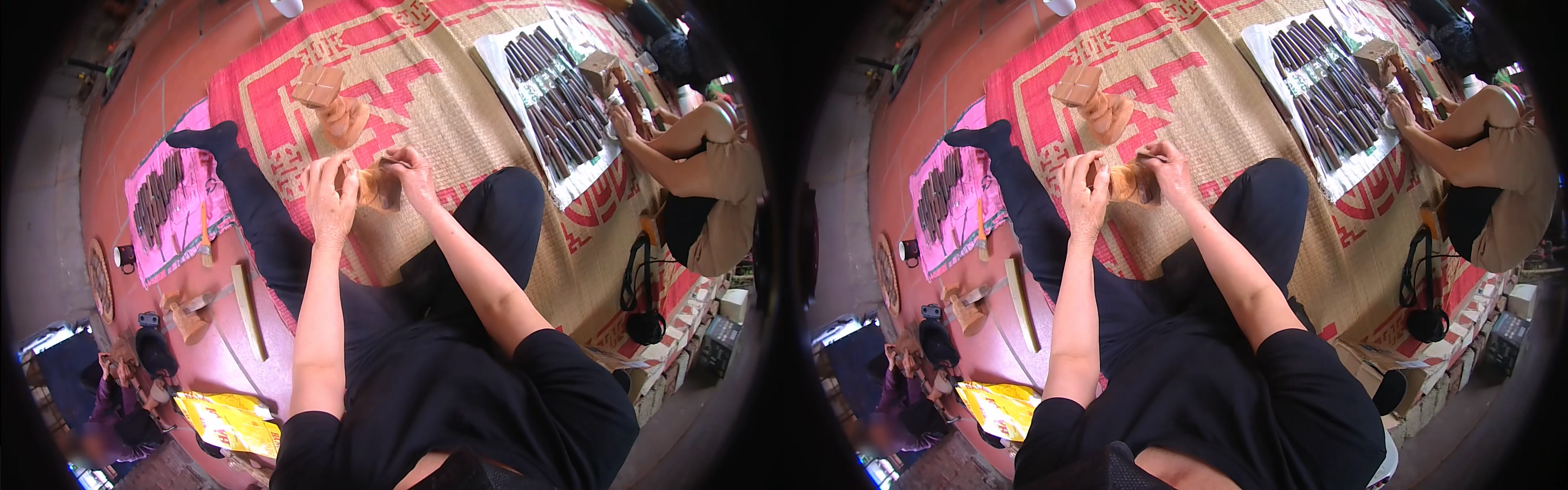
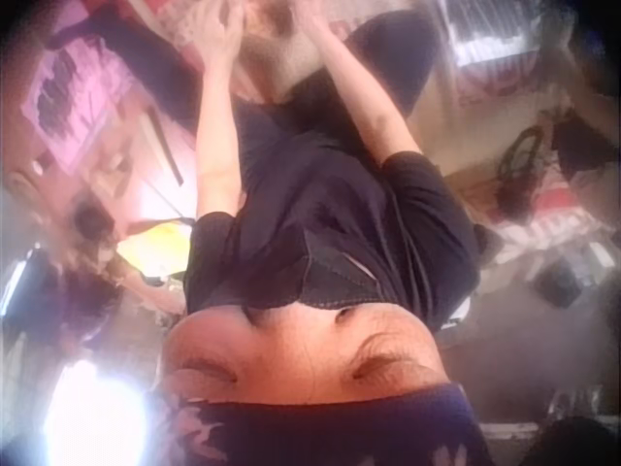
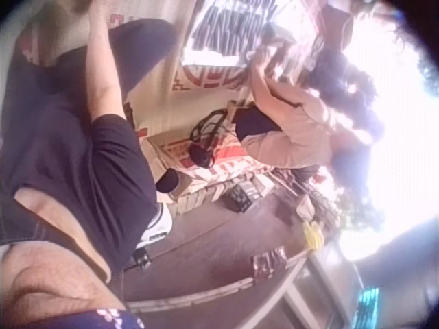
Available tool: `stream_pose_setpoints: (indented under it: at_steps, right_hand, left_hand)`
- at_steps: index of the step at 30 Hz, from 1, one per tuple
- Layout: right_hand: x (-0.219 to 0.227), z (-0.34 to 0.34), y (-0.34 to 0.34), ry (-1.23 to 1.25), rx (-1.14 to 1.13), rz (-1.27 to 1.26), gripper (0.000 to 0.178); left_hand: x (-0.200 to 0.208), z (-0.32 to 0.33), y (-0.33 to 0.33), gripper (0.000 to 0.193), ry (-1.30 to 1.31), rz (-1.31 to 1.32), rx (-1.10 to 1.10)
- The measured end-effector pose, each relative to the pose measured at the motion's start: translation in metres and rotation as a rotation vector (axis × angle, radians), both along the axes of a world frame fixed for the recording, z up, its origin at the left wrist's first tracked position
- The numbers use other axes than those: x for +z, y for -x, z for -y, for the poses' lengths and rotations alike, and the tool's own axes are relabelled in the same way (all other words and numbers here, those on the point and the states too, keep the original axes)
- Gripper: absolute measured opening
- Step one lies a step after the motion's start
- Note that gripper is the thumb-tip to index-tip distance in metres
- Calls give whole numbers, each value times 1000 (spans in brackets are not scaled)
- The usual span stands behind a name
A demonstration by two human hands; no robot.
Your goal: The person sits on a mat and carves a small wooden block using a knife. They hold the wood in one hand and use the knife to shape it, occasionally adjusting their grip and the wood's orientation. Other people are visible in the background, also working on similar tasks.
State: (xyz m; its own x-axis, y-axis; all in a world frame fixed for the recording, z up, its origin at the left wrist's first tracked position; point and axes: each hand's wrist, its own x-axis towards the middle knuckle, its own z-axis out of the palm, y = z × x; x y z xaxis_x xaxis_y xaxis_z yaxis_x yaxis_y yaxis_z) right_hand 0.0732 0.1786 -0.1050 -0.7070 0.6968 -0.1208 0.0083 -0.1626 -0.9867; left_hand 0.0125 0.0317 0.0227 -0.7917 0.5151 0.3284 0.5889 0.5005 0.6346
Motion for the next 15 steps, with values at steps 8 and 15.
stream_pose_setpoints:
  at_steps: [8,15]
  right_hand:
    - [-19,5,12,-31,-75,85,12]
    - [-6,4,-3,239,-51,-2,15]
  left_hand:
    - [-3,-20,-4,28,10,-55,60]
    - [-5,-21,-8,28,20,-149,43]
